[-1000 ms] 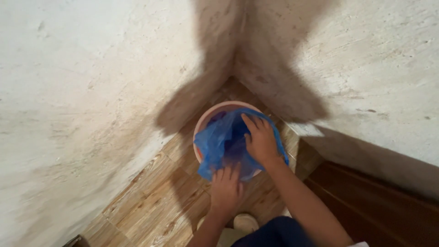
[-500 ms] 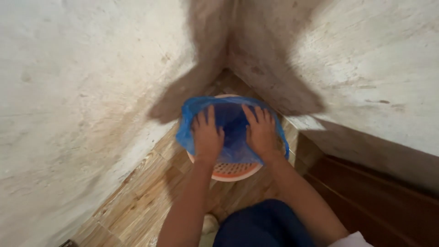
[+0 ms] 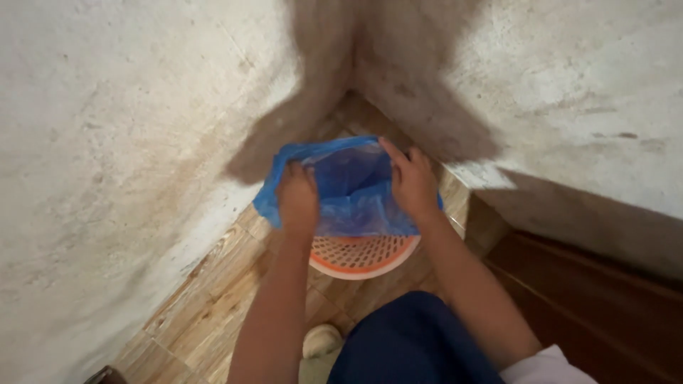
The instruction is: The person places a blue plastic bag into a small round trash bin and repeatedly adjusts the bag's edges to fit the rim. The bin is held in the hands and rotated while the bag is tucked and smoothed around the opening.
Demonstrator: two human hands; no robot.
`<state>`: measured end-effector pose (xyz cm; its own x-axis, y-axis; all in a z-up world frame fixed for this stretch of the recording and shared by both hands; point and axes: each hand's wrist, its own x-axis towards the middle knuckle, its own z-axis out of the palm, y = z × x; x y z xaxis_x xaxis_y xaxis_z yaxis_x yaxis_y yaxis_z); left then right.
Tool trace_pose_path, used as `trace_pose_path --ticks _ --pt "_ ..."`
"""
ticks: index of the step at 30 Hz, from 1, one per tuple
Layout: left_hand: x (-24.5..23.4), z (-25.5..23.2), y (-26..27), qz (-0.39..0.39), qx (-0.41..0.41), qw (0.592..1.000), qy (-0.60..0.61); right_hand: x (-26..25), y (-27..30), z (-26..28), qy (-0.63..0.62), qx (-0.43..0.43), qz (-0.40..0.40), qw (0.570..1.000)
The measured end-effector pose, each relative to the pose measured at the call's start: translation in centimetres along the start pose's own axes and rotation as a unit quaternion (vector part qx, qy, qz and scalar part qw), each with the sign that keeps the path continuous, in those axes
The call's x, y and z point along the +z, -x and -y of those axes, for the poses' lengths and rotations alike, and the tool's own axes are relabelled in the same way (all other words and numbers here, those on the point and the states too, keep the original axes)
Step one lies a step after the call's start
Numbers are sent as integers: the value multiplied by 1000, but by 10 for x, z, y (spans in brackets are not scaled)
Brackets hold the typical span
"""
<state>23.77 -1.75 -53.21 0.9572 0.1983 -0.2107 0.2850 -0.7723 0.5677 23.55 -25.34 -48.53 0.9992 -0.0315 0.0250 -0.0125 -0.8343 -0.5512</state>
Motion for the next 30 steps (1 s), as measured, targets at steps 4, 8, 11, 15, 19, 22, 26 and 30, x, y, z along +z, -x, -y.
trace_pose_path --ticks 4,8,11,15,19,22,26,30 --pt "1 28 25 32 -85 996 -11 1 11 -5 -42 0 20 999" --pt "39 79 74 -130 11 991 -25 -4 38 -2 -51 -24 -14 998" --pt "18 61 93 -118 22 993 -8 -8 61 -2 -45 23 -14 999" --pt "-12 39 133 -2 80 985 -154 -10 106 -10 -73 53 -46 995" --pt "-32 16 175 -29 155 985 -75 -34 161 11 -71 179 4 981" --pt "-53 5 208 -18 179 983 -45 -43 213 28 48 68 -123 989" --pt "-48 30 245 30 177 975 -132 -27 272 27 128 124 -158 971" --pt "-37 55 270 2 161 979 -124 -5 298 11 -123 238 -107 957"
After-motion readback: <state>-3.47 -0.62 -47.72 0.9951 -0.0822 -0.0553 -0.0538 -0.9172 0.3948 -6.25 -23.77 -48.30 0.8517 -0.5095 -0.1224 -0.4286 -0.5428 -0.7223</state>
